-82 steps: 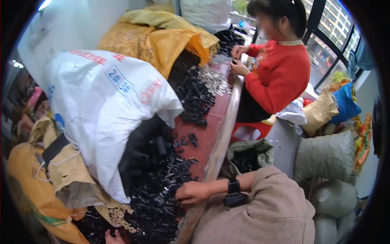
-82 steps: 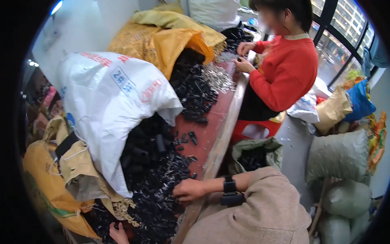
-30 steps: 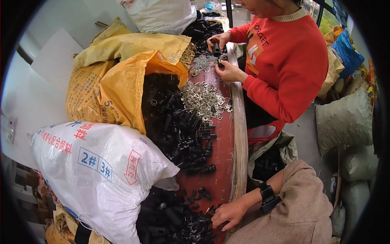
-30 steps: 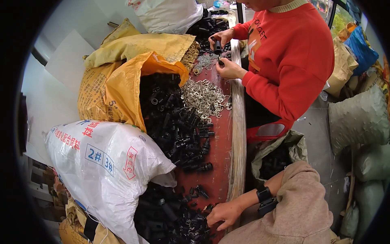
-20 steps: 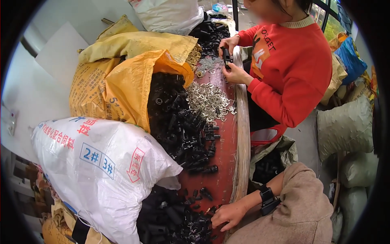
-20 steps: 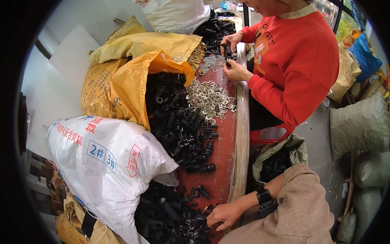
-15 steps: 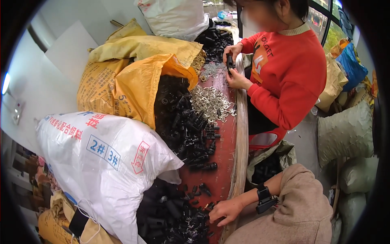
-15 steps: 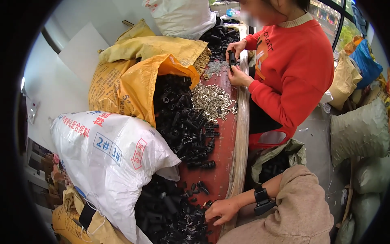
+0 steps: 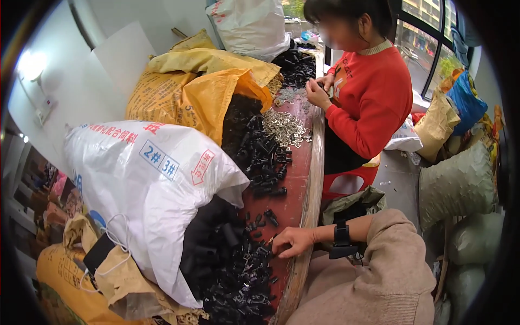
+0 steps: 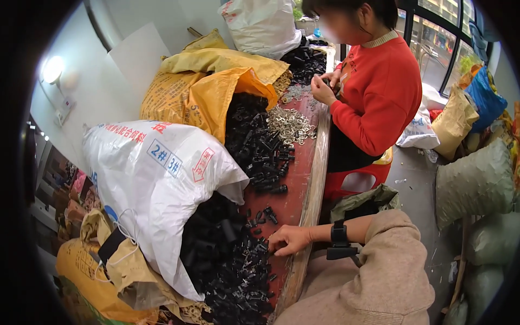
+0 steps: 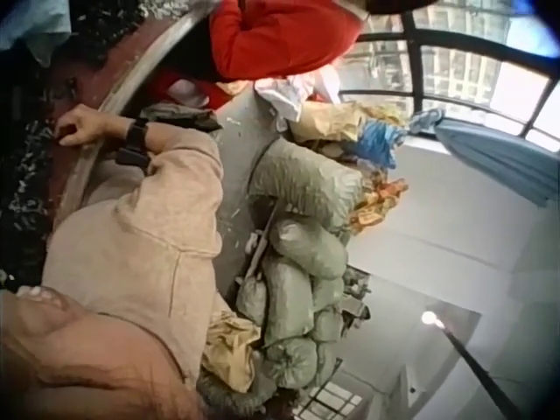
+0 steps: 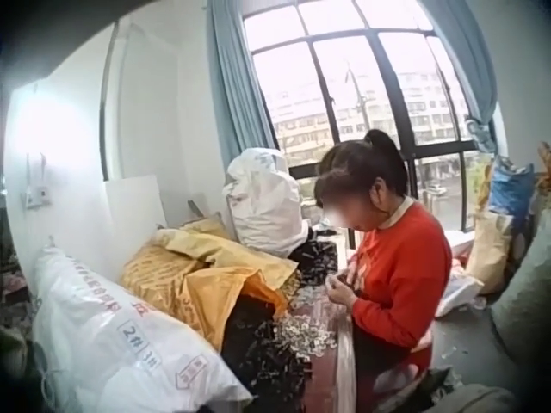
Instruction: Manually assemble small black plastic components by joining parts together at a workbench.
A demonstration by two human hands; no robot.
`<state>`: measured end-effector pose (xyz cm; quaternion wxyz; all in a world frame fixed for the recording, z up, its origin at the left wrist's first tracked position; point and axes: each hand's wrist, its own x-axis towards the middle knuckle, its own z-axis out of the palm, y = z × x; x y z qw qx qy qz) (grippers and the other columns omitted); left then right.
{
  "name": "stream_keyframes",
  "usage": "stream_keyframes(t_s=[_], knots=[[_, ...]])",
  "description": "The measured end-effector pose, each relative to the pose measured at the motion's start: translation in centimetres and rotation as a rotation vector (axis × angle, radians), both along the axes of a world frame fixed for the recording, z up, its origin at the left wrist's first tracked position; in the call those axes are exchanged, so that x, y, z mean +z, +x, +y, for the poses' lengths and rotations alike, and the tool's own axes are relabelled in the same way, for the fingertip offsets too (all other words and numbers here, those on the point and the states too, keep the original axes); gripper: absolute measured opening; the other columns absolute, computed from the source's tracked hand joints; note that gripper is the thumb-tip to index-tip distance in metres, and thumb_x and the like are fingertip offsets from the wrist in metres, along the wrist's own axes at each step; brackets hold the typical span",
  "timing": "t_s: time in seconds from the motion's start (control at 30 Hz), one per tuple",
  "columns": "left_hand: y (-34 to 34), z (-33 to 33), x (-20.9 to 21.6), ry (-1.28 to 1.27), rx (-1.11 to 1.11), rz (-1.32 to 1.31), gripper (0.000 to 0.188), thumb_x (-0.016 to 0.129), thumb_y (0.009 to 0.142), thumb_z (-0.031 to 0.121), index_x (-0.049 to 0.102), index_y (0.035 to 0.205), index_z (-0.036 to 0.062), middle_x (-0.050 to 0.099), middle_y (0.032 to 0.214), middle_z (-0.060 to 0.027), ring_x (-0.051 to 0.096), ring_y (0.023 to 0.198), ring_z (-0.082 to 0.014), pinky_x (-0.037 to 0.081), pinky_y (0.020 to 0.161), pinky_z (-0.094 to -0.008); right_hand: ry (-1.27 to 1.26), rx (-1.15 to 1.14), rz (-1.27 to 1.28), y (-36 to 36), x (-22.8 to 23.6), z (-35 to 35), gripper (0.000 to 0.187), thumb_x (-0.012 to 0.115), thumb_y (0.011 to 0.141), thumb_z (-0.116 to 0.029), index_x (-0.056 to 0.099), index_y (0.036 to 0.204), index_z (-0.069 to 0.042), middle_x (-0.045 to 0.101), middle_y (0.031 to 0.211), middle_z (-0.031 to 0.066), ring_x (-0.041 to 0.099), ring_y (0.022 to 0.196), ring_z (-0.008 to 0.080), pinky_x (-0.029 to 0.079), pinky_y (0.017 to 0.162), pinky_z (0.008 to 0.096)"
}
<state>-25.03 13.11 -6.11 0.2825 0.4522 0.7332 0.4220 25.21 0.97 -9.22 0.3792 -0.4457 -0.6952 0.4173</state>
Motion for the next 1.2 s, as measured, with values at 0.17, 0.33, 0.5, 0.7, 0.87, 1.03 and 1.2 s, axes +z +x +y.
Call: stream_keyframes(t_s=[0.17, 0.33, 0.5, 0.7, 0.87, 1.03, 1.2], knots=[[0.9, 0.7, 0.5, 0.095, 0.086, -0.031, 0.024, 0.047, 0.082, 0.017, 0.057, 0.094, -0.0007, 0.057, 0.084, -0.0152, 0.051, 0.078, -0.0253, 0.042, 0.071, -0.0353, 0.088, -0.034, -0.026, -0.2, -0.5, 0.4, 0.021, 0.058, 0.075, -0.018, 0.055, 0.086, -0.001, 0.055, 0.075, 0.0093, 0.054, 0.063, 0.0189, 0.042, 0.056, 0.0286], [3.1, 0.5, 0.8, 0.303, 0.141, -0.107, 0.024, 0.043, 0.083, 0.015, 0.057, 0.093, -0.0016, 0.057, 0.086, -0.0124, 0.05, 0.078, -0.0241, 0.041, 0.075, -0.0357, 0.064, -0.046, -0.028, -0.2, 0.2, 0.5, 0.019, 0.059, 0.072, -0.016, 0.057, 0.084, -0.002, 0.058, 0.071, 0.0085, 0.055, 0.062, 0.016, 0.043, 0.056, 0.0277], [0.1, -0.1, -0.9, 0.294, 0.138, -0.171, 0.024, 0.04, 0.084, 0.012, 0.057, 0.091, -0.0026, 0.056, 0.087, -0.0131, 0.049, 0.074, -0.024, 0.04, 0.075, -0.0343, 0.043, -0.035, 0.019, -0.4, 0.3, -0.4, 0.019, 0.059, 0.072, -0.016, 0.056, 0.084, -0.001, 0.058, 0.071, 0.0084, 0.055, 0.062, 0.0161, 0.043, 0.056, 0.0278], [3.9, -3.0, 3.5, 0.483, 0.369, -0.091, 0.027, 0.039, 0.086, 0.014, 0.057, 0.092, -0.0047, 0.057, 0.083, -0.0148, 0.049, 0.069, -0.0234, 0.041, 0.07, -0.0325, 0.055, 0.04, 0.042, -0.6, -0.6, -0.6, 0.019, 0.058, 0.075, -0.016, 0.055, 0.085, 0.0, 0.054, 0.075, 0.0093, 0.054, 0.064, 0.019, 0.042, 0.056, 0.028], [1.9, -0.7, 2.6, 0.308, 0.303, -0.495, 0.025, 0.048, 0.079, 0.02, 0.056, 0.095, 0.003, 0.056, 0.086, -0.0043, 0.051, 0.073, -0.0161, 0.04, 0.062, -0.0258, 0.181, 0.063, -0.049, -0.4, 0.7, 0.4, 0.02, 0.06, 0.07, -0.016, 0.054, 0.082, -0.002, 0.052, 0.071, 0.0125, 0.053, 0.065, 0.0268, 0.043, 0.057, 0.0337], [7.6, -3.1, 4.0, 0.125, 0.026, -1.039, 0.033, 0.048, 0.075, 0.014, 0.049, 0.103, -0.0041, 0.048, 0.079, -0.0075, 0.038, 0.05, -0.014, 0.028, 0.041, -0.0177, 0.137, 0.069, -0.133, -0.3, 1.3, 1.7, 0.02, 0.062, 0.068, -0.014, 0.055, 0.083, -0.001, 0.05, 0.065, 0.0091, 0.05, 0.056, 0.0219, 0.04, 0.051, 0.0297], [13.9, -6.3, 5.3, 0.024, -0.082, -0.984, 0.036, 0.046, 0.081, 0.013, 0.042, 0.113, -0.0047, 0.054, 0.089, -0.0114, 0.055, 0.069, -0.0213, 0.043, 0.051, -0.0203, -0.037, 0.041, -0.111, -0.9, 2.0, 1.0, 0.018, 0.062, 0.068, -0.011, 0.055, 0.081, -0.001, 0.047, 0.061, 0.0078, 0.048, 0.054, 0.0202, 0.037, 0.049, 0.0271]])
